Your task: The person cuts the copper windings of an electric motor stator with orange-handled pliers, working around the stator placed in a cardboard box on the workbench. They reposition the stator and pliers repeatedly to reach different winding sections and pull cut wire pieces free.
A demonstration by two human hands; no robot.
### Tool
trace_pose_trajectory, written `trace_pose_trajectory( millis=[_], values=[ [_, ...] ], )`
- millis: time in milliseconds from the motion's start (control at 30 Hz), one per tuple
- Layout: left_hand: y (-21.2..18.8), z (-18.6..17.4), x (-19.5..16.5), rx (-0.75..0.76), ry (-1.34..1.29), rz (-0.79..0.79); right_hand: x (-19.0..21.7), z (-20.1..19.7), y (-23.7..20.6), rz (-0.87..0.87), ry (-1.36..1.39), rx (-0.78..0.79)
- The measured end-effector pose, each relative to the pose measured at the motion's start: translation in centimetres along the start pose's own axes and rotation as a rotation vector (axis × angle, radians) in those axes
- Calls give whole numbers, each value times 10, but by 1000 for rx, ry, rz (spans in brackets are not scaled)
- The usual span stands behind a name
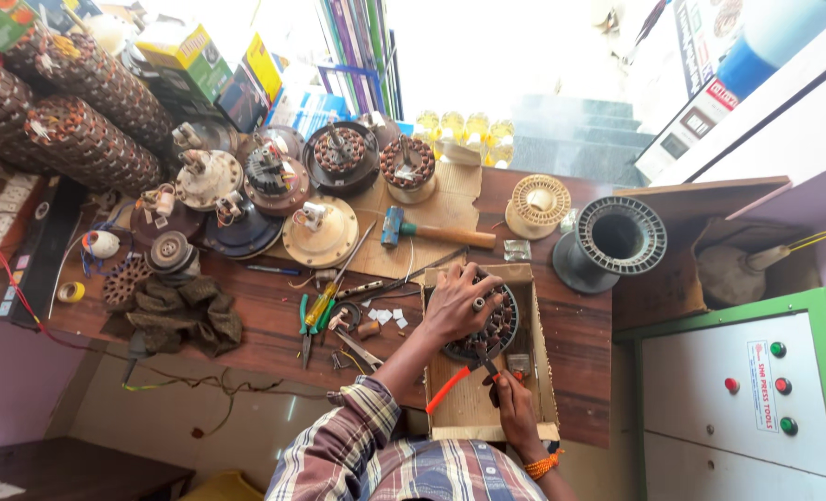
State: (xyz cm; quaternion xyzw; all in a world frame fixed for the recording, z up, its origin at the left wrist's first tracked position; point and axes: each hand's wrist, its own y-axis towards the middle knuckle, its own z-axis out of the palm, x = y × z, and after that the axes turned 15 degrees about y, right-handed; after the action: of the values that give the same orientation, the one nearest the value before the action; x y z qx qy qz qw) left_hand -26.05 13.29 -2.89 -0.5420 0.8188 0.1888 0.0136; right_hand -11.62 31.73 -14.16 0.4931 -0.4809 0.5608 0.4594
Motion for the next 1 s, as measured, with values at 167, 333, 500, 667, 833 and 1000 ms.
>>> trace_pose_trajectory(
  millis=[167, 333, 500, 667, 833, 1000],
  values=[
    [-1, -1, 0, 16, -14, -8, -2, 0, 1, 2, 14, -3],
    [-1, -1, 0, 7, -29, -7, -9, -1, 3, -14, 36, -2],
    [-1, -3, 1, 8, -52, -7, -13, -2, 4, -15, 36, -10],
    [0, -5, 0, 22, -45, -13, -15, -2, 5, -16, -8, -34],
    [0, -4, 0, 13, -57, -10, -11, 0, 5, -2, -40, -77],
    [0, -3, 0, 8, -18, -9, -7, 2, 5, 0, -75, -139]
  ],
)
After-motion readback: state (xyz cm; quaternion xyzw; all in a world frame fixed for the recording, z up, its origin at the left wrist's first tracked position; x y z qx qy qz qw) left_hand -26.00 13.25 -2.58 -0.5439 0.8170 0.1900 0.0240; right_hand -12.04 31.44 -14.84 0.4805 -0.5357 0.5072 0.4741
